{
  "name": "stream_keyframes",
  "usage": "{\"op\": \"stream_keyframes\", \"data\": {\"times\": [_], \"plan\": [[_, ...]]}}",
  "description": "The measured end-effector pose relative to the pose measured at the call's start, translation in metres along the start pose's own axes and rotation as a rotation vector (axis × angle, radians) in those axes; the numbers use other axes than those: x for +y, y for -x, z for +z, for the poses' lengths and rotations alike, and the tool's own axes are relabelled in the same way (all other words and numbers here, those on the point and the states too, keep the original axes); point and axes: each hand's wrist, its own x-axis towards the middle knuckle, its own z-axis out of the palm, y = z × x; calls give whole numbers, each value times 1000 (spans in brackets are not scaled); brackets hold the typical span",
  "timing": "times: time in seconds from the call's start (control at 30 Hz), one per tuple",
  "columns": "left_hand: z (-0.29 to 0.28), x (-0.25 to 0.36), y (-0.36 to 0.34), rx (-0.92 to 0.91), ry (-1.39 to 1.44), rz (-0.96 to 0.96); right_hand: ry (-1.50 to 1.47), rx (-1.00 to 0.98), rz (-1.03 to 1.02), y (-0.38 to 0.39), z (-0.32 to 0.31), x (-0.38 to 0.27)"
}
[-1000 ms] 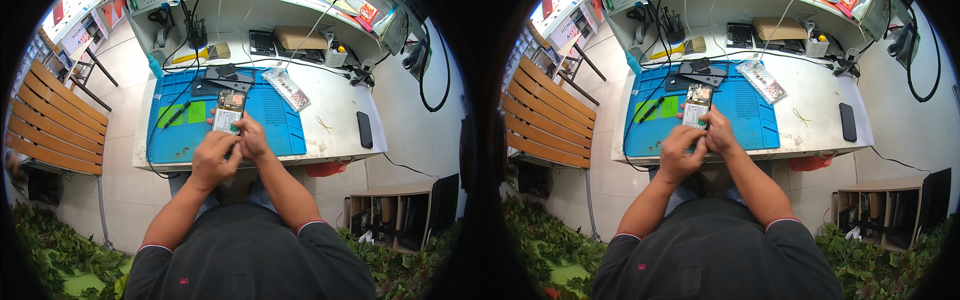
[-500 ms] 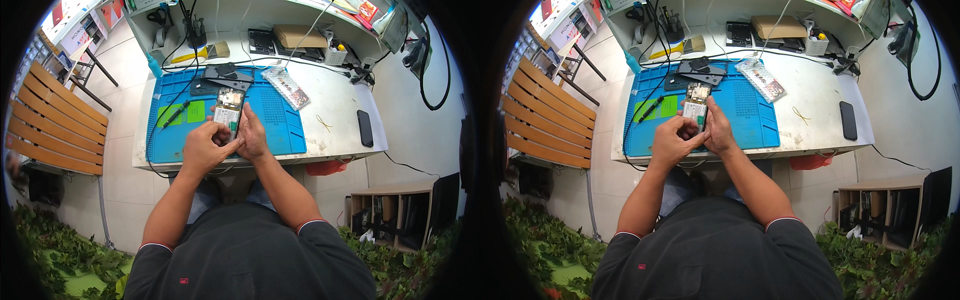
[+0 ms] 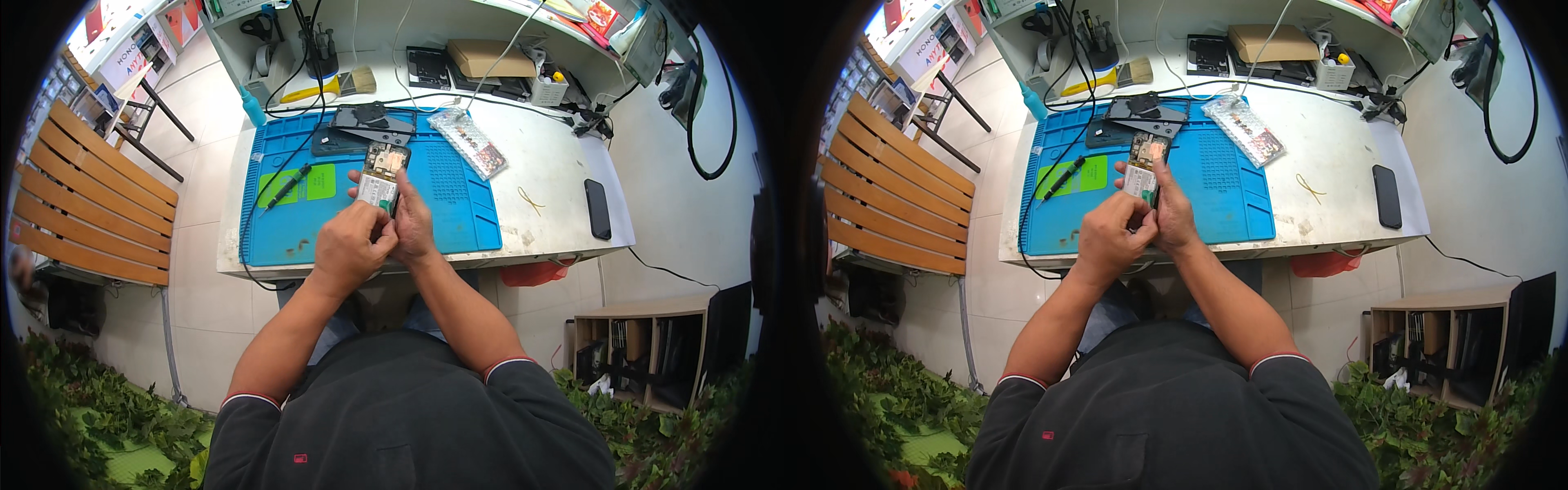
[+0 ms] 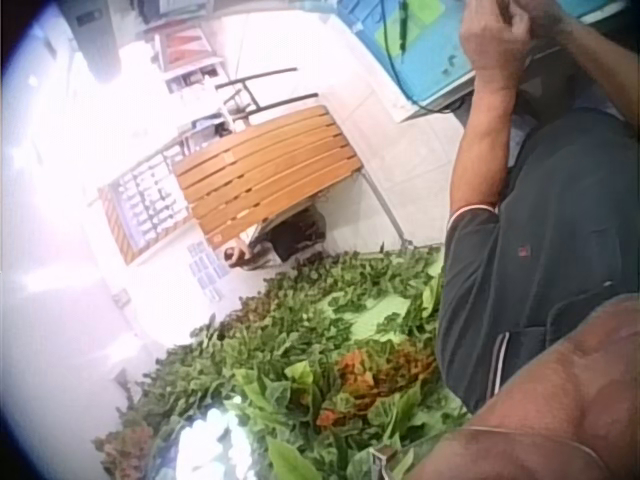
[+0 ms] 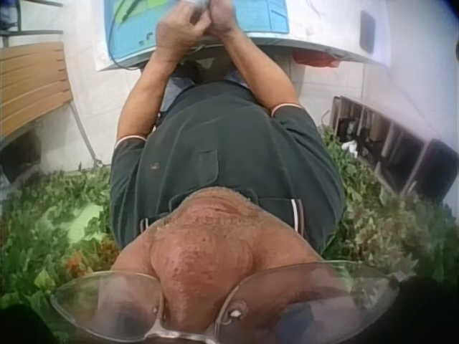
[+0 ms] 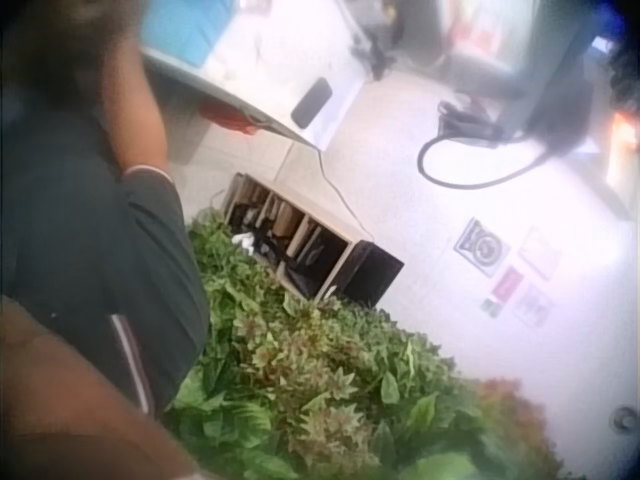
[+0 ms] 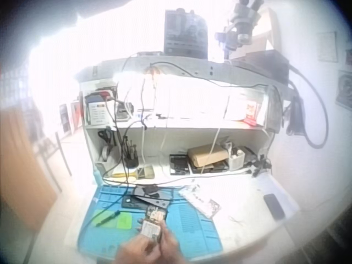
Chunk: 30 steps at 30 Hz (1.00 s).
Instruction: The person disassembles a phone on a work mat using a screwdriver and a pry tool to remove the battery and other internal components.
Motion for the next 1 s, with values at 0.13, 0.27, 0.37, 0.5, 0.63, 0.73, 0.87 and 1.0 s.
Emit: {"op": "stream_keyframes", "data": {"times": [0.13, 0.27, 0.37, 0.5, 0.63, 0.73, 0.87, 1.0], "plan": [[-7, 7, -7, -43, 403, -417, -236, -400, 43, -8, -21, -2], [-17, 3, -18, -40, 391, -412, 36, -18, 30, 1, 13, -3], [-21, 4, -25, -70, 375, -403, 128, -11, 0, 1, 16, -3], [-21, 9, -29, -54, 354, -350, 147, 26, -37, -7, -3, 13], [-21, 7, -31, -23, 257, -207, 181, 14, -37, -17, -3, 13], [-24, 5, -34, -69, 316, -241, 207, 18, 11, -15, 2, 6], [-23, 1, -28, -89, 398, -230, 116, 66, 2, -12, 9, 3], [-27, 3, -22, -150, 495, -307, 177, 59, -71, -11, 7, -1]]}}
